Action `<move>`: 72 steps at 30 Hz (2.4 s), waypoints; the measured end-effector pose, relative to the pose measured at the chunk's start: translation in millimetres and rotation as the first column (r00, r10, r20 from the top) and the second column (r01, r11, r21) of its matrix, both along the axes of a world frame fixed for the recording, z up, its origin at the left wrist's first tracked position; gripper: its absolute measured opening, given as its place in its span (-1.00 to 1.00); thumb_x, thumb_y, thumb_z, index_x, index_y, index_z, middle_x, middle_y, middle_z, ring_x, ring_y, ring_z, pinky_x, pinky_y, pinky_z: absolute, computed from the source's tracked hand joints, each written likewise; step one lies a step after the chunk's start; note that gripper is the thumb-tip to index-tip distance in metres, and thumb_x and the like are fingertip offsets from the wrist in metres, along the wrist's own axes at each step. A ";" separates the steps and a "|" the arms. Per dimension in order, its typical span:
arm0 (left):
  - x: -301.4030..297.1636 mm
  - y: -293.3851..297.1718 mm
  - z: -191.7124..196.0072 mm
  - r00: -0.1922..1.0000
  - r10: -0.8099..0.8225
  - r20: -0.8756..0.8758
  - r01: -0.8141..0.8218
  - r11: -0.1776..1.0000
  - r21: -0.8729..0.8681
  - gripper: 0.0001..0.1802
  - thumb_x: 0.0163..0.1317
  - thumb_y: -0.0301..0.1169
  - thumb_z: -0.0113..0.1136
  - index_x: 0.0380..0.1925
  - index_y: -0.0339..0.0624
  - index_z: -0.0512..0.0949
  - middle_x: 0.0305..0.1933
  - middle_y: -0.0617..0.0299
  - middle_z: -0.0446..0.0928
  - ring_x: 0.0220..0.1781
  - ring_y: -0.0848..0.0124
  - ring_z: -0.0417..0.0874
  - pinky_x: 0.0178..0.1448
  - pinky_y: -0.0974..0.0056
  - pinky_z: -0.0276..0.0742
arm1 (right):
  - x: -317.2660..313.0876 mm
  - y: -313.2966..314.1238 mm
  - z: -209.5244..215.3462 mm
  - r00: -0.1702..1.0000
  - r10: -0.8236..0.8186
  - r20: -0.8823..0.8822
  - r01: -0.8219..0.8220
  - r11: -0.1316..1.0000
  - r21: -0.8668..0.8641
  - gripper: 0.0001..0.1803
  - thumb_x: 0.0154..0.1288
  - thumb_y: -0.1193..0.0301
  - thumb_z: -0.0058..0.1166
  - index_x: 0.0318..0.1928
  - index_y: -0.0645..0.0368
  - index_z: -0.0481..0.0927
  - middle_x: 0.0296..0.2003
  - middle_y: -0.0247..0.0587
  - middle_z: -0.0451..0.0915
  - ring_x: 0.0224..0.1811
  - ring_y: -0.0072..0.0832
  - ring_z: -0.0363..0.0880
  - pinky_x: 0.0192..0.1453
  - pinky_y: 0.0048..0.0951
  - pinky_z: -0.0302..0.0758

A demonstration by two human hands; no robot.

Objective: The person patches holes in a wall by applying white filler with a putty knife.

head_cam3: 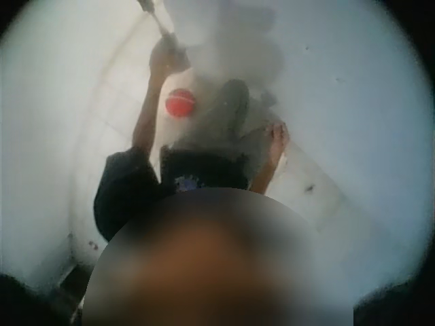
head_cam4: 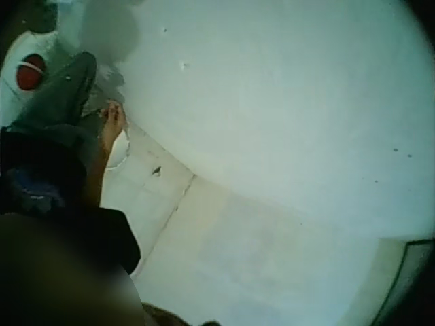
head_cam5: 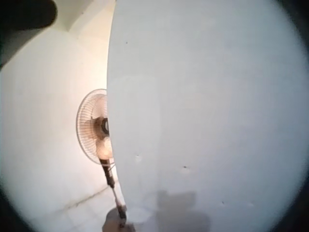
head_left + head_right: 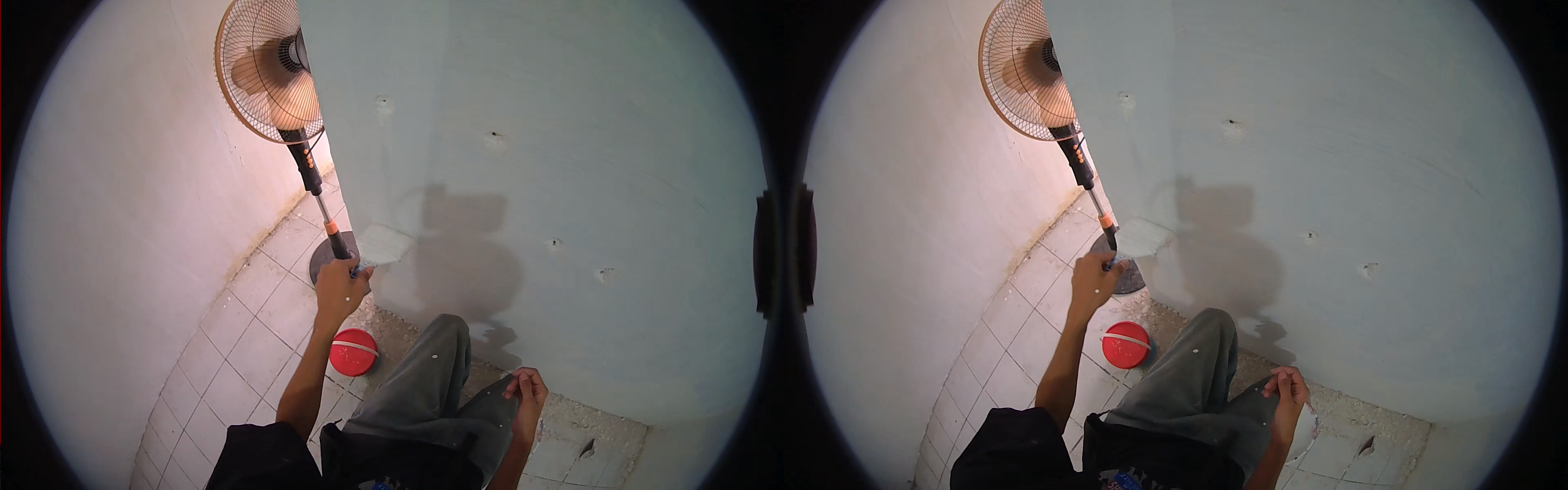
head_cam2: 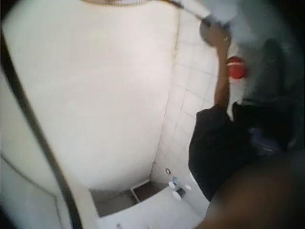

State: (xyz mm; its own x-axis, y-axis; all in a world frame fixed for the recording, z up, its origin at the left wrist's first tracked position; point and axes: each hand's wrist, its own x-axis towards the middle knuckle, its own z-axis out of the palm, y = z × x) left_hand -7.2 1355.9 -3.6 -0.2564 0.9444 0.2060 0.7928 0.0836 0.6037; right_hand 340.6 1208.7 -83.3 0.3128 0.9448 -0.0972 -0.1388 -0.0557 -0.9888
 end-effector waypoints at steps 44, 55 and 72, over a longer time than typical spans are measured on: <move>-9.9 -12.8 -203.6 0.977 0.099 0.188 -0.110 0.993 0.050 -0.50 0.17 -0.15 0.25 -0.03 -0.33 0.59 -0.44 -0.17 0.60 -0.43 0.05 0.65 -0.28 0.11 0.49 | -19.7 11.0 3.8 0.999 0.044 0.019 -0.043 0.998 -0.044 -0.79 0.44 0.36 -0.09 -0.29 0.21 0.53 -0.58 -0.34 0.44 -0.58 -0.60 0.38 -0.44 -0.55 0.40; -8.0 -16.5 -188.1 0.989 0.132 0.067 -0.123 0.984 -0.125 -0.58 0.16 -0.19 0.21 -0.05 -0.21 0.61 -0.38 -0.18 0.61 -0.30 -0.07 0.66 -0.17 -0.01 0.52 | -7.8 3.4 -0.3 0.999 0.028 0.027 -0.027 1.000 -0.014 -0.76 0.45 0.33 -0.08 -0.28 0.23 0.54 -0.58 -0.35 0.44 -0.57 -0.62 0.38 -0.43 -0.55 0.42; -14.8 -1.5 -21.9 0.994 0.060 0.096 -0.067 0.996 0.064 -0.58 0.07 -0.21 0.28 -0.14 -0.25 0.65 -0.53 -0.14 0.57 -0.50 0.10 0.63 -0.35 0.10 0.44 | 2.8 -5.5 -2.9 0.999 -0.004 -0.041 0.005 1.000 0.024 -0.74 0.46 0.32 -0.09 -0.28 0.24 0.54 -0.58 -0.36 0.44 -0.57 -0.62 0.38 -0.42 -0.56 0.38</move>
State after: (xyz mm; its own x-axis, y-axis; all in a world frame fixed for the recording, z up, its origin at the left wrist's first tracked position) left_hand -22.0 1354.5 -25.6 -0.3366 0.9103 0.2408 0.7270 0.0887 0.6809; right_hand 343.4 1203.2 -86.3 0.3129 0.9457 -0.0876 -0.1795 -0.0317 -0.9833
